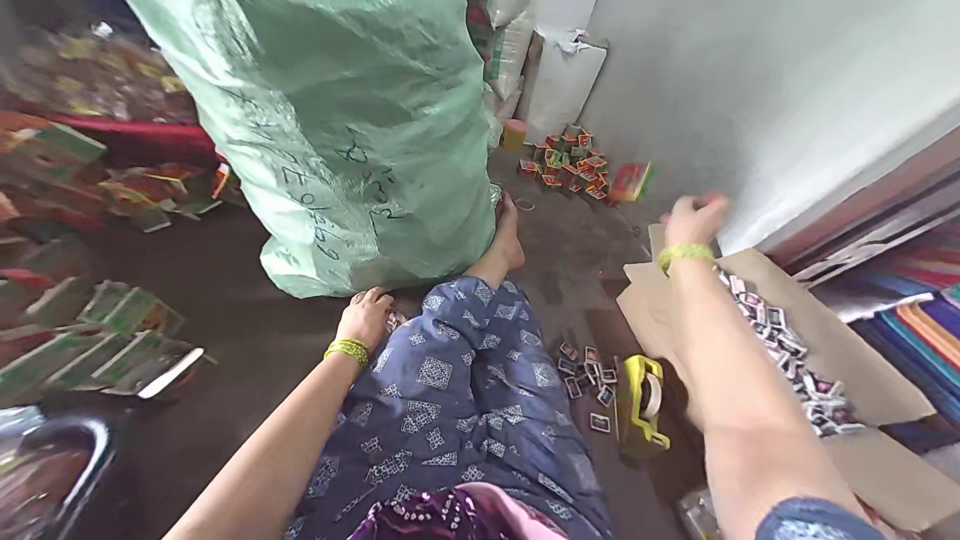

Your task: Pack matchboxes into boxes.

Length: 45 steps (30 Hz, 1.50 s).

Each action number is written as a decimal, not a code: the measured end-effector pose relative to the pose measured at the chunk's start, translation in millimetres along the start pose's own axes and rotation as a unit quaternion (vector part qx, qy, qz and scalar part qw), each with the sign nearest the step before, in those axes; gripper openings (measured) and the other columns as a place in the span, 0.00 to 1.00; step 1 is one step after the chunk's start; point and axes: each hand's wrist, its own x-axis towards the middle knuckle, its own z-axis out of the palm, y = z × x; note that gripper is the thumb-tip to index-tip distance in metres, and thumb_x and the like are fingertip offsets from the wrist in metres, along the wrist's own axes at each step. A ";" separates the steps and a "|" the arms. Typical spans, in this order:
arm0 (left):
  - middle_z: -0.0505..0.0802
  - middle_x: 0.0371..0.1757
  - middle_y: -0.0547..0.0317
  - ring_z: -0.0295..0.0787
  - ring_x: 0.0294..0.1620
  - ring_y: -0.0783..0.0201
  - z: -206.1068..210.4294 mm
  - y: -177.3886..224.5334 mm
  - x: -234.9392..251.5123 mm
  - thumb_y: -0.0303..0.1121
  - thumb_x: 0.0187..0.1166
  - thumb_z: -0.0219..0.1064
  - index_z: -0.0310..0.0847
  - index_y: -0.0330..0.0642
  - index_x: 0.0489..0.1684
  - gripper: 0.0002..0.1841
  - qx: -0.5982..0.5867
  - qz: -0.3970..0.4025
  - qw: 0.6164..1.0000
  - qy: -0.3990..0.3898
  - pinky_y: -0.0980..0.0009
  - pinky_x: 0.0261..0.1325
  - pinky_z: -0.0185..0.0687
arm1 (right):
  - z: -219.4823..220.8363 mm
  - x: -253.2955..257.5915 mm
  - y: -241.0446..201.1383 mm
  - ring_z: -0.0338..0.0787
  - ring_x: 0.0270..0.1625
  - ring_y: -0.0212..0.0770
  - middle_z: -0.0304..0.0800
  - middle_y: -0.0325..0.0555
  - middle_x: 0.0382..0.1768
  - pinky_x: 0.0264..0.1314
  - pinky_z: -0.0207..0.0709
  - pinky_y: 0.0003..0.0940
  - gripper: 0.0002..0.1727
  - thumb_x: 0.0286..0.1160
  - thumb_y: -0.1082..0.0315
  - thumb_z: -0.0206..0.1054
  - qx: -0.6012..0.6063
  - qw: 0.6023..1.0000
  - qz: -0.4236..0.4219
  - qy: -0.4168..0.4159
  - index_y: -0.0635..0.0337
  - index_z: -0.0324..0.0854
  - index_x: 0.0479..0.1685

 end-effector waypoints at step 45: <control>0.93 0.59 0.55 0.91 0.61 0.65 22.5 163.8 -159.6 0.27 0.52 0.89 0.74 0.35 0.71 0.40 -0.566 0.164 0.786 -0.185 0.62 0.69 0.88 | -27.8 -292.0 238.4 0.82 0.71 0.71 0.80 0.74 0.69 0.74 0.74 0.68 0.27 0.79 0.57 0.68 -0.394 0.810 0.084 -0.427 0.71 0.80 0.68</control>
